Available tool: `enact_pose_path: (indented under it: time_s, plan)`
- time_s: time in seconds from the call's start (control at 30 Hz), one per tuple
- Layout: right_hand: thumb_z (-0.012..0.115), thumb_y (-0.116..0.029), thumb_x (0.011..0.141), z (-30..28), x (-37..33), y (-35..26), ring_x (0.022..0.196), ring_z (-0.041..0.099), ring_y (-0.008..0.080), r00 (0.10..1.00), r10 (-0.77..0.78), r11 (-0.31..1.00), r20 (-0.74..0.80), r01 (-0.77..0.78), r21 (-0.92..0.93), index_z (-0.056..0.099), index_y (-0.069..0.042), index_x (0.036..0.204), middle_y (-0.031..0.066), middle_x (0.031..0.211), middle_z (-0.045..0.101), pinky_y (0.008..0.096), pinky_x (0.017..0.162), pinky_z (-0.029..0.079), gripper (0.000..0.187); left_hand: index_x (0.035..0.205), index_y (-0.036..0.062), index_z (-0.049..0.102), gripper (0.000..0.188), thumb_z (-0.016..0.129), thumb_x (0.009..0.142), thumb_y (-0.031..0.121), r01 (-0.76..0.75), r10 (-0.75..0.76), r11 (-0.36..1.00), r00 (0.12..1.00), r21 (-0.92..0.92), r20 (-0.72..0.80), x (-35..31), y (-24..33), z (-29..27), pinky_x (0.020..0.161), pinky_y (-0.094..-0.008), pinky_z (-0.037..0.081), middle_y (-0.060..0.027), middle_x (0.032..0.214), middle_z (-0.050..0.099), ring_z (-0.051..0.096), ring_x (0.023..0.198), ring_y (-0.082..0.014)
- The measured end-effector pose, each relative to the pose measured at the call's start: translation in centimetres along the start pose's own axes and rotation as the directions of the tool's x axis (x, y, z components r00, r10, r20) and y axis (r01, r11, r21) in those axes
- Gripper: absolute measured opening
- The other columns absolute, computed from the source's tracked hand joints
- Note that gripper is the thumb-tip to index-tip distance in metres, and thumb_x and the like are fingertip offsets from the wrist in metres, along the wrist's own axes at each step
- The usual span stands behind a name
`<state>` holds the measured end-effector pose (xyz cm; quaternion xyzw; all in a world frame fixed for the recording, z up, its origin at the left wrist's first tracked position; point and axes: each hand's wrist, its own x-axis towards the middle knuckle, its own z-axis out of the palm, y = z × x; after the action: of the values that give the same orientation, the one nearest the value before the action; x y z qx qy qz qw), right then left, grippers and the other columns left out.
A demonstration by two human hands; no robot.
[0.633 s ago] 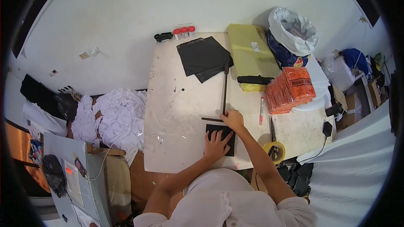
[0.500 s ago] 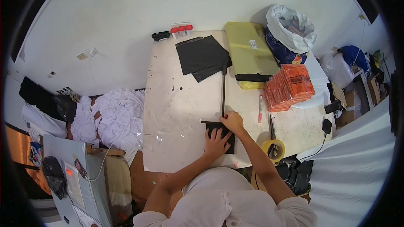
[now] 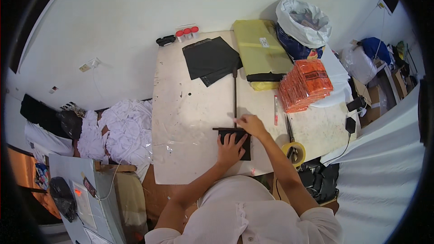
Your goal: Packaging and marking black textile sheets using tape and a marker at a workbench.
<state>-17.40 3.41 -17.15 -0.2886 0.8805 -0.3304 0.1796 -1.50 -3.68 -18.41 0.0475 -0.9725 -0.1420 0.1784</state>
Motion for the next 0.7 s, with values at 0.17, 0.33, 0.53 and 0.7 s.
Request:
enact_pose_path:
  time_s: [0.17, 0.33, 0.53, 0.7]
  plan:
    - [0.055, -0.016, 0.085, -7.6, -5.1, 1.5, 0.063, 0.057, 0.0145, 0.945, -0.026, 0.932, -0.325, 0.141, 0.334, 0.059, 0.003, 0.081, 0.0110, 0.068, 0.061, 0.0274, 0.059, 0.045, 0.020, 0.120, 0.0152, 0.052, 0.037, 0.053, 0.084, 0.022, 0.034, -0.026, 0.987, 0.998, -0.158, 0.049, -0.4, -1.4, -0.6, 0.099, -0.0488, 0.028, -0.0113, 0.120, 0.047, 0.041, 0.112, -0.0299]
    - [0.067, -0.016, 0.073, -15.6, -14.8, 2.3, 0.074, 0.061, 0.0198, 0.979, 0.174, 0.982, 0.106, -0.181, 0.061, 0.059, 0.003, 0.088, 0.0138, 0.083, 0.063, 0.0291, 0.068, 0.047, 0.025, 0.118, 0.0109, 0.053, 0.035, 0.055, 0.083, 0.014, 0.076, -0.072, 0.930, 0.997, -0.360, 0.024, -0.5, -2.4, -1.8, 0.096, -0.0440, 0.032, -0.0114, 0.115, 0.051, 0.044, 0.109, -0.0309]
    - [0.070, -0.015, 0.064, -10.9, -21.4, 6.3, 0.093, 0.057, 0.0303, 0.993, -0.094, 0.923, 0.069, 0.113, -0.369, 0.059, -0.002, 0.097, 0.0163, 0.094, 0.061, 0.0382, 0.083, 0.044, 0.037, 0.115, 0.0072, 0.054, 0.034, 0.055, 0.081, 0.007, 0.096, -0.107, 0.876, 0.994, -0.472, 0.002, 0.1, -1.3, -2.2, 0.092, -0.0405, 0.037, -0.0110, 0.110, 0.055, 0.047, 0.105, -0.0303]
    - [0.064, -0.008, 0.070, -9.4, -21.5, 5.6, 0.079, 0.062, 0.0269, 0.977, -0.011, 0.971, -0.213, -0.040, -0.236, 0.062, -0.002, 0.090, 0.0148, 0.077, 0.063, 0.0351, 0.078, 0.046, 0.021, 0.115, 0.0057, 0.055, 0.031, 0.055, 0.084, 0.008, 0.046, 0.074, 0.746, 0.986, -0.664, 0.152, 0.8, 0.7, -3.9, 0.092, -0.0362, 0.038, -0.0121, 0.113, 0.054, 0.046, 0.106, -0.0298]
